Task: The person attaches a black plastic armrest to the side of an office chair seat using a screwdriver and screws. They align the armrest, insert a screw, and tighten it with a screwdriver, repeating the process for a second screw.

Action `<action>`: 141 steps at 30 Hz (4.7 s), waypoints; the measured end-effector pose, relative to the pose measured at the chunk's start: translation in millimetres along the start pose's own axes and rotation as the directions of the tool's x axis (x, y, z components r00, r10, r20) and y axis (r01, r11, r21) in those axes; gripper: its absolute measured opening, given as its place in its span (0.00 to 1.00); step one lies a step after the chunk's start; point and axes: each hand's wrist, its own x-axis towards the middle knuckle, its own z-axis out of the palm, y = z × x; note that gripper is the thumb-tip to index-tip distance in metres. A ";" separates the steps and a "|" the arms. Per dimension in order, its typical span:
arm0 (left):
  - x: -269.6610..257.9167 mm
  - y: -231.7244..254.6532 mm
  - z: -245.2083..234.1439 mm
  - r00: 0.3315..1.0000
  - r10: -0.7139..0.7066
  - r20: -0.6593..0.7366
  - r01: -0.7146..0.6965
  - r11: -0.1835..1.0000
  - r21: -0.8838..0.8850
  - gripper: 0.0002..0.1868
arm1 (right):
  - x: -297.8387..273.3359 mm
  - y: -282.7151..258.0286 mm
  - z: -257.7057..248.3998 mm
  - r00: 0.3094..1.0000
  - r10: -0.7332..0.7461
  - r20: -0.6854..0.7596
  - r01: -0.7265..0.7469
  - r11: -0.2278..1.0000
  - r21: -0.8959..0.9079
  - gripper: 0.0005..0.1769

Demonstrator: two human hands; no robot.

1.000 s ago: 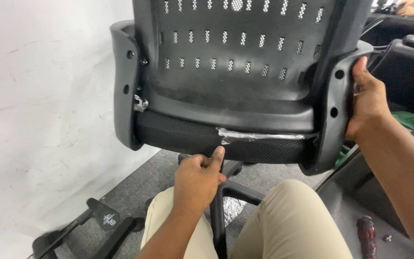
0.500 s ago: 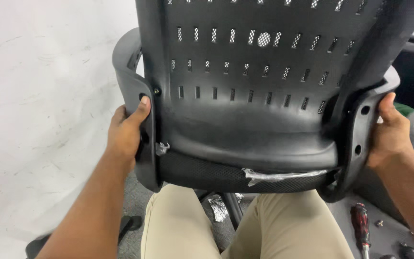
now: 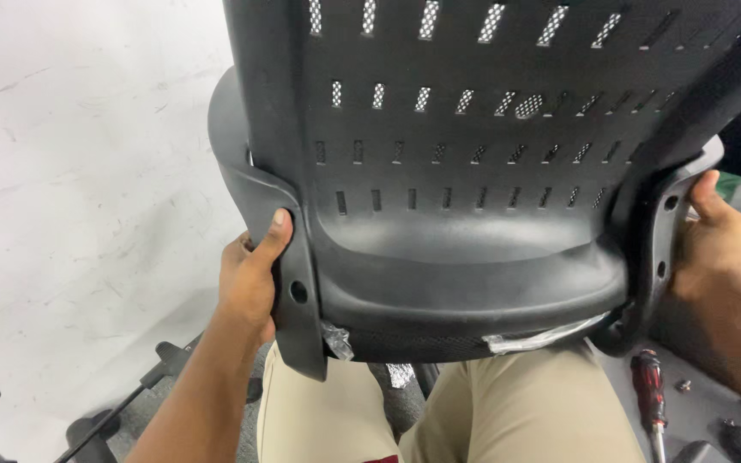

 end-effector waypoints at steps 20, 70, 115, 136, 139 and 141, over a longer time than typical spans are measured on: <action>-82.8 -0.3 74.9 0.987 -0.020 -0.157 -0.010 0.982 -0.189 0.29 | -149.6 13.4 92.4 0.967 -0.017 0.253 -0.048 0.967 0.249 0.12; -113.9 -51.7 7.3 0.874 -0.017 0.485 0.321 0.769 -0.552 0.18 | -255.5 63.8 194.3 0.615 -0.644 0.455 0.746 0.662 -0.073 0.09; -92.7 -62.6 2.5 0.951 -0.220 0.215 0.302 0.798 -0.521 0.16 | -215.5 47.5 203.9 0.661 -0.248 0.708 0.283 0.956 0.070 0.12; -53.0 -56.4 -2.3 0.956 -0.060 0.287 0.186 0.880 -0.437 0.19 | -219.7 58.7 210.6 0.677 -0.406 0.613 0.583 0.805 -0.111 0.04; -45.9 -50.9 -3.1 0.950 -0.011 0.312 0.163 0.871 -0.464 0.14 | -220.5 57.1 208.8 0.693 -0.388 0.607 0.597 0.781 -0.182 0.06; -43.0 -50.0 -4.7 0.941 0.015 0.339 0.156 0.868 -0.471 0.14 | -222.7 57.0 207.8 0.692 -0.407 0.596 0.590 0.794 -0.143 0.07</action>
